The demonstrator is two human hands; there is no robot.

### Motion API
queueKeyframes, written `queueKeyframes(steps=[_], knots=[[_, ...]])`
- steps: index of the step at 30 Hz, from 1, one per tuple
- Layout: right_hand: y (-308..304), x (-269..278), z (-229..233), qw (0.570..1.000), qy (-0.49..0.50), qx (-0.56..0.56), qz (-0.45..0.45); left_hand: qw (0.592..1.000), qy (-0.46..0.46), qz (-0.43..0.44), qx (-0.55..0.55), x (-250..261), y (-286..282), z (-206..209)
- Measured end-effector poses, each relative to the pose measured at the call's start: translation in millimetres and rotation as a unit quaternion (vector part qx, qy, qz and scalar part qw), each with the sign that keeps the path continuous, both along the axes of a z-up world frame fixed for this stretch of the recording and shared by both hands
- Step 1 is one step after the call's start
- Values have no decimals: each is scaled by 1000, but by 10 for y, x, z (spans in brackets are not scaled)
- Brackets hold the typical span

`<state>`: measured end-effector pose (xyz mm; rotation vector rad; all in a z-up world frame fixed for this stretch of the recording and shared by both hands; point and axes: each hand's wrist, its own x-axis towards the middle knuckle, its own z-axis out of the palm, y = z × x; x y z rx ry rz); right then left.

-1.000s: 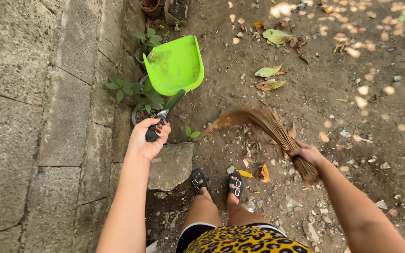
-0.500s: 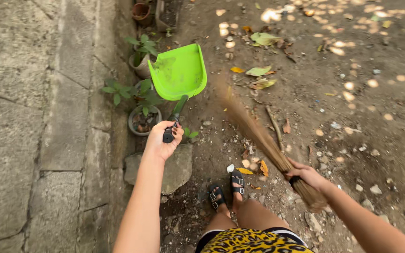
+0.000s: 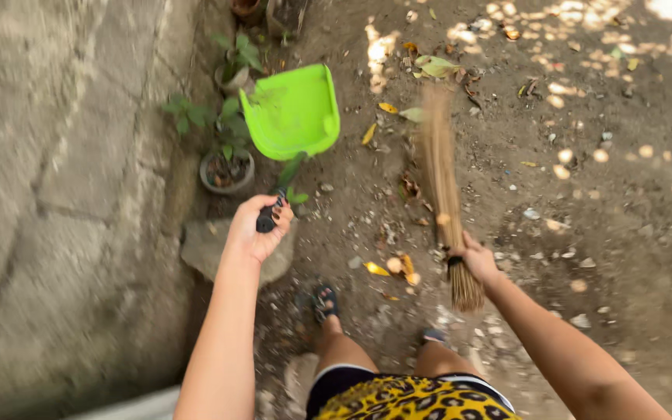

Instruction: The person sweeps dirt, leaves, and debris from the ground using a handheld brush, collecting it into a green dustpan.

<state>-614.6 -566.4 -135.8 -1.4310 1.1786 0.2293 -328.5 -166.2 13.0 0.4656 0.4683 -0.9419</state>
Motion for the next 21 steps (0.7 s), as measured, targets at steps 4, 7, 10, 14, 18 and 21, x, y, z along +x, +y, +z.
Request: queueKeyframes(steps=[4, 7, 10, 14, 18, 21], knots=[[-432, -928, 205, 986, -15, 143, 84, 994, -14, 91, 51, -930, -303, 104], [-972, -1435, 239, 945, 70, 241, 211, 993, -7, 114, 5, -1556, -411, 159], [-1343, -1524, -18, 892, 145, 317, 287, 987, 18, 158, 15, -2121, -440, 183], [-1713, -1318, -311, 924, 99, 20, 369, 983, -3, 178, 48, -2734, -388, 270], [-1536, -1306, -253, 990, 6, 96, 106, 981, 19, 185, 62, -3144, -323, 279], [-1179, -1566, 141, 990, -65, 108, 62, 977, 19, 194, 84, -3389, -271, 261]])
